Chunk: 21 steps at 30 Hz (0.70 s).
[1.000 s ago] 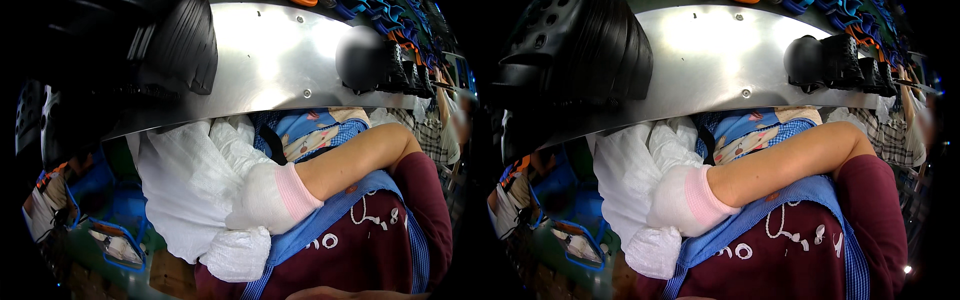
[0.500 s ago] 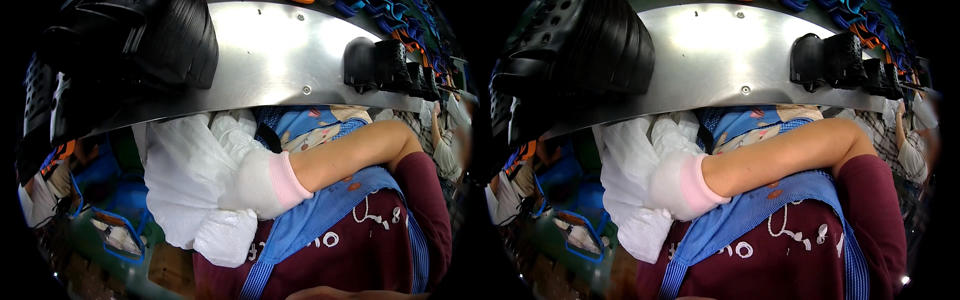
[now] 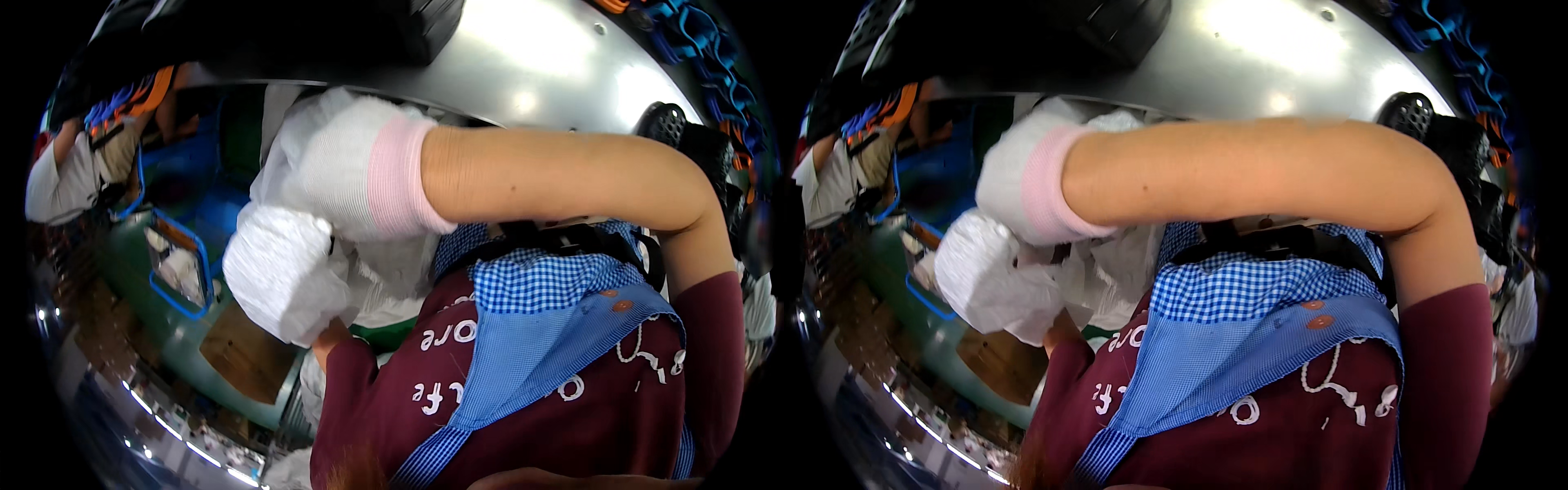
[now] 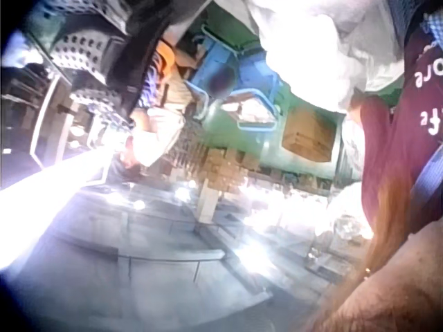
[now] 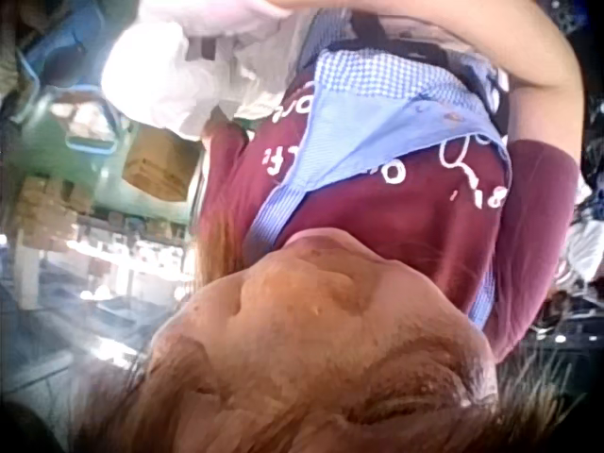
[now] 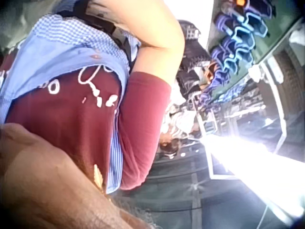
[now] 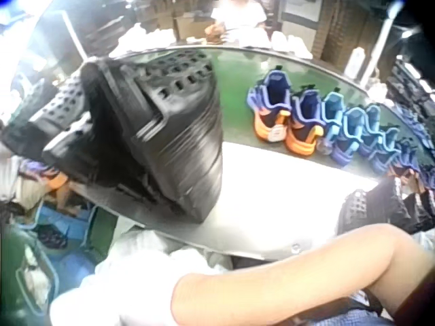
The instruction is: The person inserts black shoe insoles into a row of blue and orange athletic shoes on a factory assembly line. They pick up insoles from a nearby pile, place them into the shoes, and then move the completed shoes aside.
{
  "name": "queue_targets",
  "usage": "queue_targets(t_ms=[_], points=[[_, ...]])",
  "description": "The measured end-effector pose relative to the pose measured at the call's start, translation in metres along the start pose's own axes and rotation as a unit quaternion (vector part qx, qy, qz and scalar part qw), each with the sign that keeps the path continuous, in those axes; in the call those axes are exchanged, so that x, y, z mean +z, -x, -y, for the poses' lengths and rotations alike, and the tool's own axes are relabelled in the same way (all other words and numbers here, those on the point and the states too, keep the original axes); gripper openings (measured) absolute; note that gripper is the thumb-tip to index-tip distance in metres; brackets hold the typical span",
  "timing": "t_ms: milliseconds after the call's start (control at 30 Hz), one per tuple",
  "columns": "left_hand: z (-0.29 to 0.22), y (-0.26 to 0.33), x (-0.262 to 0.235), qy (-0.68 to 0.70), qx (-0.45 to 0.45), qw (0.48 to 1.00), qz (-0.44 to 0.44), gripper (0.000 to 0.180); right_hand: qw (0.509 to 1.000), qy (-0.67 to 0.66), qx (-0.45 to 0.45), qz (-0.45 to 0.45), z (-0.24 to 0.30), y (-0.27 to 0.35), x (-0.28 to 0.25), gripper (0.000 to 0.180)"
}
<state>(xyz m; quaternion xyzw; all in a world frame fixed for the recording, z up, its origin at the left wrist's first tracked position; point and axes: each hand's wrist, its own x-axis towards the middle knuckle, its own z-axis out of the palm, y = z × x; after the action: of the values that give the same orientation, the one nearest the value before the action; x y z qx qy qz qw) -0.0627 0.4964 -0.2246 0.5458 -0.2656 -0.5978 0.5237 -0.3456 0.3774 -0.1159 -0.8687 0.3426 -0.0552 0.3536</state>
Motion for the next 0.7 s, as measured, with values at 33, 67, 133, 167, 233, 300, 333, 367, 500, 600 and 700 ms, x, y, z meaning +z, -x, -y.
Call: queue_targets(t_ms=[33, 67, 133, 167, 233, 300, 333, 367, 500, 600, 700], points=[[-0.002, -0.003, -0.004, 0.024, 0.007, 1.0, -0.015, 0.049, 0.999, 0.001, -0.03, -0.039, -0.002, -0.007, 0.005, 0.022], [-0.001, -0.007, -0.011, 0.054, 0.012, 0.998, -0.031, 0.049, 0.999, 0.013, -0.019, -0.04, 0.0, -0.009, 0.0, 0.019], [0.007, -0.018, -0.023, 0.106, 0.01, 0.993, -0.051, 0.05, 0.998, 0.058, 0.01, -0.019, 0.004, -0.015, -0.012, 0.016], [0.01, -0.016, -0.029, 0.118, 0.007, 0.991, -0.063, 0.05, 0.998, 0.043, -0.011, -0.055, -0.001, -0.018, -0.01, 0.014], [0.017, -0.011, -0.032, 0.12, -0.011, 0.99, -0.07, 0.051, 0.998, 0.045, 0.038, -0.027, -0.005, -0.024, -0.02, 0.025], [0.031, -0.001, -0.034, 0.117, -0.037, 0.99, -0.068, 0.051, 0.996, 0.051, 0.068, -0.028, -0.012, -0.024, -0.025, 0.03], [0.041, 0.009, -0.038, 0.112, -0.053, 0.989, -0.074, 0.052, 0.998, 0.041, 0.042, -0.036, -0.026, -0.025, -0.023, 0.025], [0.048, 0.021, -0.039, 0.109, -0.068, 0.989, -0.075, 0.052, 0.998, 0.038, 0.034, -0.033, -0.034, -0.027, -0.021, 0.023], [0.061, 0.047, -0.034, 0.09, -0.121, 0.986, -0.071, 0.053, 0.996, 0.077, 0.033, -0.037, -0.06, -0.055, 0.006, 0.023], [0.062, 0.053, -0.029, 0.085, -0.141, 0.985, -0.046, 0.054, 0.994, 0.042, 0.086, -0.043, -0.067, -0.055, 0.009, 0.026], [0.049, 0.055, -0.029, 0.092, -0.12, 0.987, 0.05, 0.067, 0.992, 0.005, 0.096, -0.084, -0.068, -0.047, 0.012, 0.027]])
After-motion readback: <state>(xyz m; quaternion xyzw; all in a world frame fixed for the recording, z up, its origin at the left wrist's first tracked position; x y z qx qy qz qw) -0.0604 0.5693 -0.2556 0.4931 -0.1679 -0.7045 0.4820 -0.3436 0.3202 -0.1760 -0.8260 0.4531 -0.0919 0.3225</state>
